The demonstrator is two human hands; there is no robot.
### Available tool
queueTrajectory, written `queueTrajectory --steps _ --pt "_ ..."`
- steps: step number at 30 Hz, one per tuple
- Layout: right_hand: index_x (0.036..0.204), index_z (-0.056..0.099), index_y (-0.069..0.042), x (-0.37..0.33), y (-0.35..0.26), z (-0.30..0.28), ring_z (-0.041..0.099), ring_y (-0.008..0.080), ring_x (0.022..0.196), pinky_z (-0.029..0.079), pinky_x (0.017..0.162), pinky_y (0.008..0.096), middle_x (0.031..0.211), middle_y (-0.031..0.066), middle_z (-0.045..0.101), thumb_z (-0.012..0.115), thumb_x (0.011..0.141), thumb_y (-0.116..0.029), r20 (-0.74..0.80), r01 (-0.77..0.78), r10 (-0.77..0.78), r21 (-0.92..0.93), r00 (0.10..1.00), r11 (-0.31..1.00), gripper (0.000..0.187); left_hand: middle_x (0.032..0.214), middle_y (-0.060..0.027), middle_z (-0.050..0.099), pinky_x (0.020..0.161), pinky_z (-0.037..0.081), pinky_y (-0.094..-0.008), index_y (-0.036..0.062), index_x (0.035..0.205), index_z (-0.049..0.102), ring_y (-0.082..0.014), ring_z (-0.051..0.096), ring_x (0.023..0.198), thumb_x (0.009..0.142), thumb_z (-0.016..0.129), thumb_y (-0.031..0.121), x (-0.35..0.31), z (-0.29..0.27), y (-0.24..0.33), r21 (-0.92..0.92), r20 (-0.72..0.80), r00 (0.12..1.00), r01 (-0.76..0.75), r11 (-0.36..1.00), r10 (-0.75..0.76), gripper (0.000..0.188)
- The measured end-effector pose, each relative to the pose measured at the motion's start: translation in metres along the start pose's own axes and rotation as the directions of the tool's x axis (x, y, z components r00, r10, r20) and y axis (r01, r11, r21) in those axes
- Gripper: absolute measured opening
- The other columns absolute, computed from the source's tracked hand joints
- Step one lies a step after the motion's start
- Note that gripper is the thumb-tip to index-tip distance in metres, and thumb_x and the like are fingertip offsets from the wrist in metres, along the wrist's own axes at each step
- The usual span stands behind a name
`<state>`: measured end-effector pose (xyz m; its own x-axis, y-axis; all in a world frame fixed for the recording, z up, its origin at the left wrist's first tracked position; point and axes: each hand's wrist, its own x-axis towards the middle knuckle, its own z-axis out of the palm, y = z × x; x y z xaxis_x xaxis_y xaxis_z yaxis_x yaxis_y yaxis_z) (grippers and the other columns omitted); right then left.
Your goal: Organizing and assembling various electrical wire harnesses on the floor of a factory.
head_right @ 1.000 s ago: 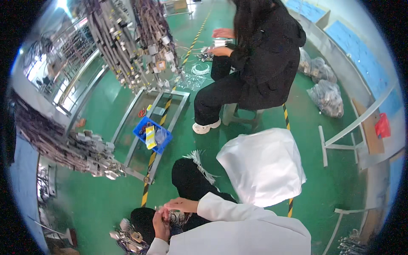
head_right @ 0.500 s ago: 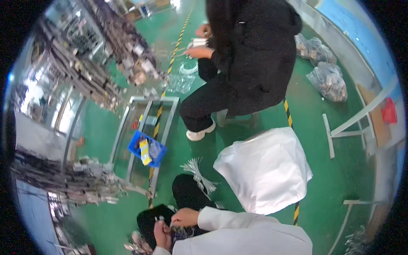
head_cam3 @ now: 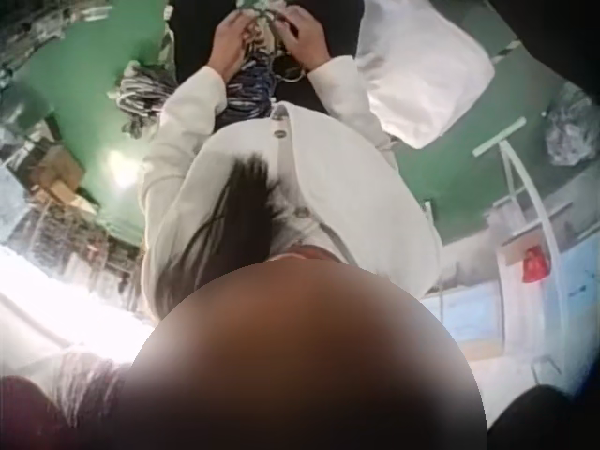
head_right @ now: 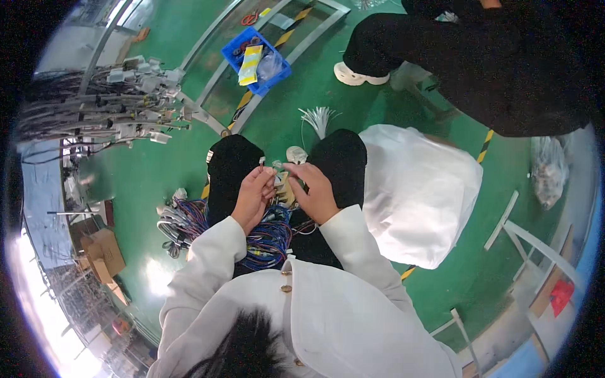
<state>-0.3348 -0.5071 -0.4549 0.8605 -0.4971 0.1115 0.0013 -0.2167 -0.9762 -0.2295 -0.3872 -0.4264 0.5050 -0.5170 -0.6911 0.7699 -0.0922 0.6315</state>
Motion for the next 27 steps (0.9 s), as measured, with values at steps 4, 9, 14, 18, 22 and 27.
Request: queueTrajectory --steps 4,9,14,18,22,27 --pt "0.104 0.063 -0.006 0.002 -0.005 -0.005 0.058 0.0291 0.084 0.046 0.074 0.0346 0.09 0.0131 0.062 0.058 0.079 -0.002 -0.077 -0.03 0.032 0.021 0.997 0.999 0.026 0.064 0.0059 0.044 0.047 0.028 -0.0176 0.0071 0.084 0.055 -0.0014 0.034 0.049 0.088 0.058 0.017 0.007 0.006 0.002 0.015 -0.013 0.999 -0.04 0.999 0.04 0.011" --pt "0.105 0.063 -0.004 0.003 -0.001 -0.006 0.059 0.0249 0.077 0.046 0.067 0.0305 0.084 0.011 0.061 0.059 0.077 0.002 -0.084 0.056 -0.06 -0.04 0.995 0.998 0.029 0.063 0.0058 0.044 0.047 0.028 -0.0177 0.0077 0.082 0.055 -0.0016 0.034 0.05 0.088 0.057 0.016 0.012 0.006 0.0 0.043 0.011 1.0 -0.023 0.999 0.023 0.01" --pt "0.107 0.062 -0.007 -0.002 0.005 -0.002 0.058 0.0314 0.076 0.047 0.067 0.036 0.083 0.0131 0.059 0.058 0.078 -0.003 -0.118 0.091 -0.095 -0.042 0.989 0.995 0.029 0.063 0.0064 0.044 0.047 0.028 -0.0173 0.0093 0.081 0.053 -0.0013 0.035 0.05 0.088 0.056 0.015 0.01 0.011 -0.003 0.066 -0.004 1.0 -0.018 0.998 0.019 0.01" --pt "0.108 0.063 -0.007 -0.008 0.005 -0.004 0.059 0.0302 0.086 0.047 0.077 0.0357 0.093 0.0133 0.062 0.059 0.082 -0.012 -0.031 0.0 -0.001 -0.059 1.0 0.998 0.027 0.069 0.0076 0.045 0.047 0.029 -0.0177 0.0114 0.088 0.053 -0.0015 0.038 0.055 0.09 0.052 0.015 0.003 0.017 -0.001 0.148 -0.02 0.998 -0.049 0.988 0.053 0.005" --pt "0.114 0.061 -0.012 -0.009 -0.001 -0.005 0.058 0.0316 0.086 0.047 0.077 0.0373 0.093 0.0136 0.061 0.058 0.08 -0.009 -0.053 -0.018 0.013 -0.079 0.998 0.997 0.034 0.063 0.0052 0.043 0.045 0.029 -0.0187 0.0104 0.083 0.05 -0.0032 0.036 0.051 0.089 0.052 0.014 0.001 0.019 0.0 0.145 0.022 0.998 -0.058 0.988 0.056 0.007" --pt "0.116 0.059 -0.01 -0.01 -0.006 -0.003 0.058 0.0301 0.08 0.047 0.071 0.0342 0.086 0.0131 0.058 0.057 0.08 -0.004 -0.063 0.045 -0.048 -0.055 0.997 0.997 0.037 0.063 0.0044 0.044 0.046 0.032 -0.0203 0.0105 0.081 0.051 -0.0046 0.039 0.051 0.089 0.054 0.016 0.002 0.007 -0.004 0.141 0.024 0.998 -0.067 0.988 0.064 0.01"
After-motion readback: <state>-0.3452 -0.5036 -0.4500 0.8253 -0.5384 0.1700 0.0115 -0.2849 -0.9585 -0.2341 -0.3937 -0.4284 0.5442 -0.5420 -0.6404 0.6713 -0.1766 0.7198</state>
